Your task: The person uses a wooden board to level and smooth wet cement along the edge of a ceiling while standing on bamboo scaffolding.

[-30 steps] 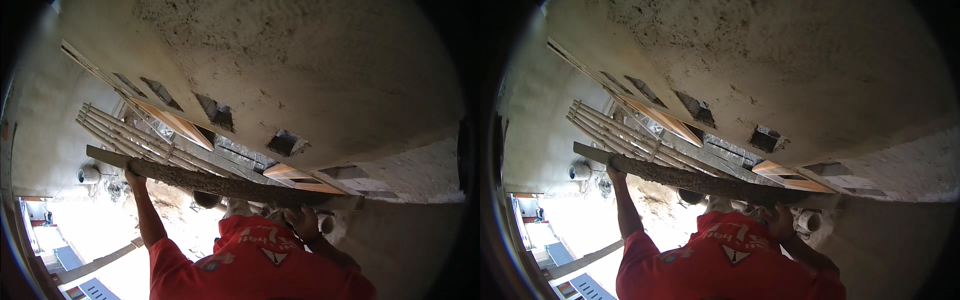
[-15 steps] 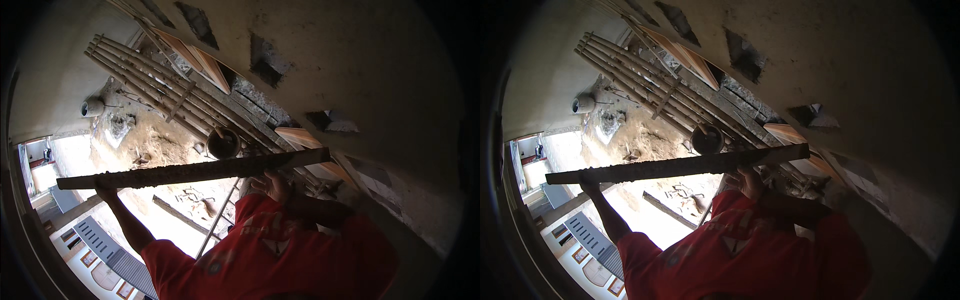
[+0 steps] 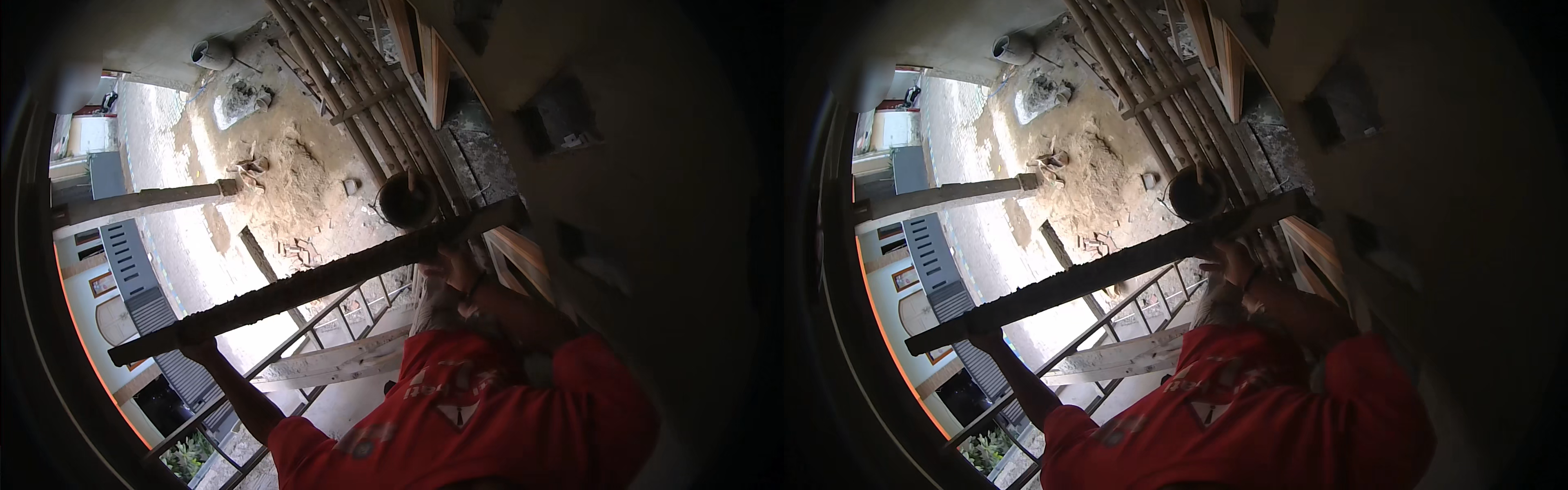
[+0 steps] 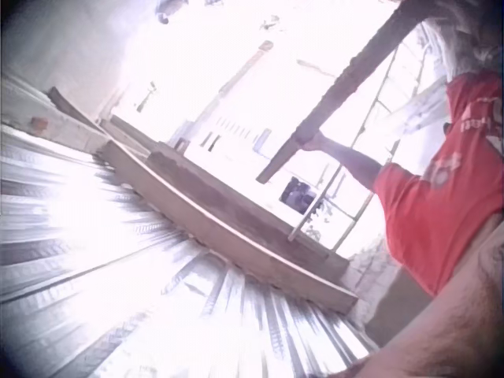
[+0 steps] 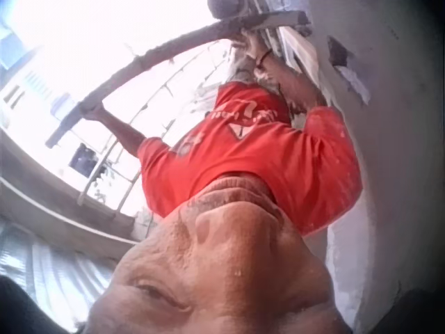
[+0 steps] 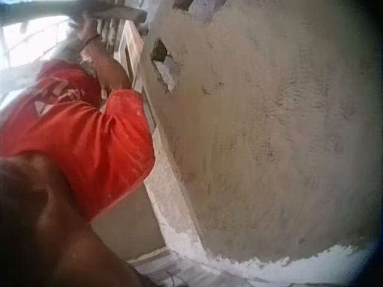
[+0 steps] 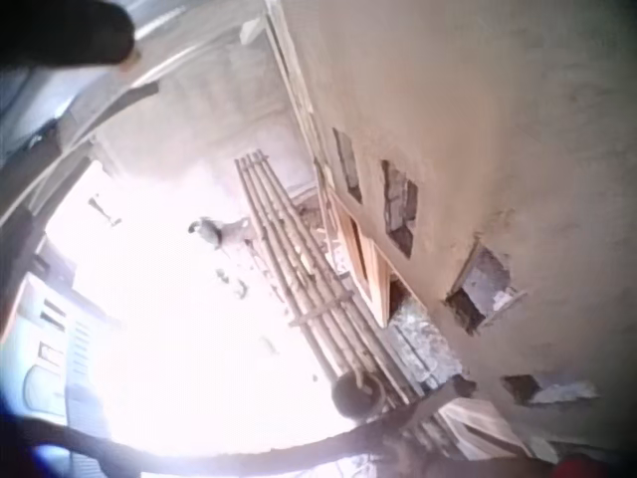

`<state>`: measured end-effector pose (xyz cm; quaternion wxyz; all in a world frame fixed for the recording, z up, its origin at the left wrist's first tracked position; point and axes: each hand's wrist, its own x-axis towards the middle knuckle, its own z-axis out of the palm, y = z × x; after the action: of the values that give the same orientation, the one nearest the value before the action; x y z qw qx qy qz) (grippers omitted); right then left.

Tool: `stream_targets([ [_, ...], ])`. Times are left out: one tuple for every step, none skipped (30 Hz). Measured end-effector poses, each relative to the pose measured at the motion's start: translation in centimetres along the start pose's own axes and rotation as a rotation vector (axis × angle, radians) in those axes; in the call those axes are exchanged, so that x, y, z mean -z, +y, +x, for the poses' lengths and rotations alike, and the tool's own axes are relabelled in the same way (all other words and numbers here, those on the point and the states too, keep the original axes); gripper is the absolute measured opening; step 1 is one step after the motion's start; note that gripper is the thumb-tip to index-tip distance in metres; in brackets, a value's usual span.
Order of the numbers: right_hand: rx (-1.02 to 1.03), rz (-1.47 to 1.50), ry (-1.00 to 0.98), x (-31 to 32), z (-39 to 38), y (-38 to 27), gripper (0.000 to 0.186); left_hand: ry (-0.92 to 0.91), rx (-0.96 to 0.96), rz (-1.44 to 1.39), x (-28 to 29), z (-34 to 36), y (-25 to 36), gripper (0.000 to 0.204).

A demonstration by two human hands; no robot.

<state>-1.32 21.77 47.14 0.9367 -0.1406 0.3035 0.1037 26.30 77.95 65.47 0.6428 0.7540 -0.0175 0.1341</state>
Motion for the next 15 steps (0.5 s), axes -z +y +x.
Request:
stream_targets([
  [-0.034, -0.019, -0.027, 1.1, 1.4, 0.3, 0.039, 0.049, -0.025, 0.071, 1.0, -1.6, 0.7, 0.040],
  [-0.070, -0.035, -0.057, 2.4, 2.8, 0.9, 0.038, 0.103, -0.048, 0.148, 2.2, -3.4, 1.7, 0.039],
  [-0.140, 0.034, -0.115, 2.8, 4.1, 1.2, 0.037, 0.104, -0.115, 0.346, 3.2, -5.4, 2.4, 0.038],
  [-0.154, -0.001, -0.079, 3.4, 5.0, 1.7, 0.037, 0.103, -0.179, 0.544, 3.9, -7.1, 2.9, 0.038],
  [-0.167, -0.038, -0.042, 2.6, 5.5, 1.7, 0.037, 0.107, -0.229, 0.610, 3.6, -8.8, 4.1, 0.037],
  [-0.180, -0.072, -0.009, 2.2, 6.2, 1.9, 0.036, 0.110, -0.281, 0.678, 3.5, -10.1, 5.6, 0.036],
  [-0.214, -0.081, -0.016, 2.6, 7.6, 2.6, 0.036, 0.262, 0.046, -0.175, 5.1, -11.1, 6.3, 0.035],
  [-0.244, -0.081, -0.025, 3.8, 9.4, 3.8, 0.037, 0.252, 0.028, -0.148, 5.6, -12.0, 7.4, 0.035],
  [-0.270, -0.083, -0.033, 4.9, 11.4, 5.0, 0.037, 0.239, 0.010, -0.124, 5.3, -12.9, 8.4, 0.034],
  [-0.300, -0.039, -0.037, 5.8, 13.0, 6.3, 0.037, 0.227, -0.008, -0.101, 4.5, -13.5, 9.5, 0.033],
  [-0.330, 0.007, -0.043, 6.5, 14.6, 7.6, 0.037, 0.222, -0.072, 0.019, 3.3, -13.8, 10.5, 0.032],
  [-0.365, 0.049, -0.052, 6.6, 16.1, 8.6, 0.038, 0.233, -0.137, 0.143, 2.3, -14.5, 11.7, 0.031],
  [-0.308, -0.041, -0.033, 4.7, 16.0, 8.6, 0.039, 0.332, -0.130, 0.103, 1.7, -15.2, 12.2, 0.032],
  [-0.317, -0.050, -0.045, 4.2, 16.7, 9.0, 0.040, 0.308, -0.119, 0.185, 2.2, -15.8, 12.1, 0.034],
  [-0.329, -0.058, -0.056, 4.0, 17.5, 9.5, 0.040, 0.287, -0.112, 0.268, 2.6, -16.5, 11.8, 0.036],
])
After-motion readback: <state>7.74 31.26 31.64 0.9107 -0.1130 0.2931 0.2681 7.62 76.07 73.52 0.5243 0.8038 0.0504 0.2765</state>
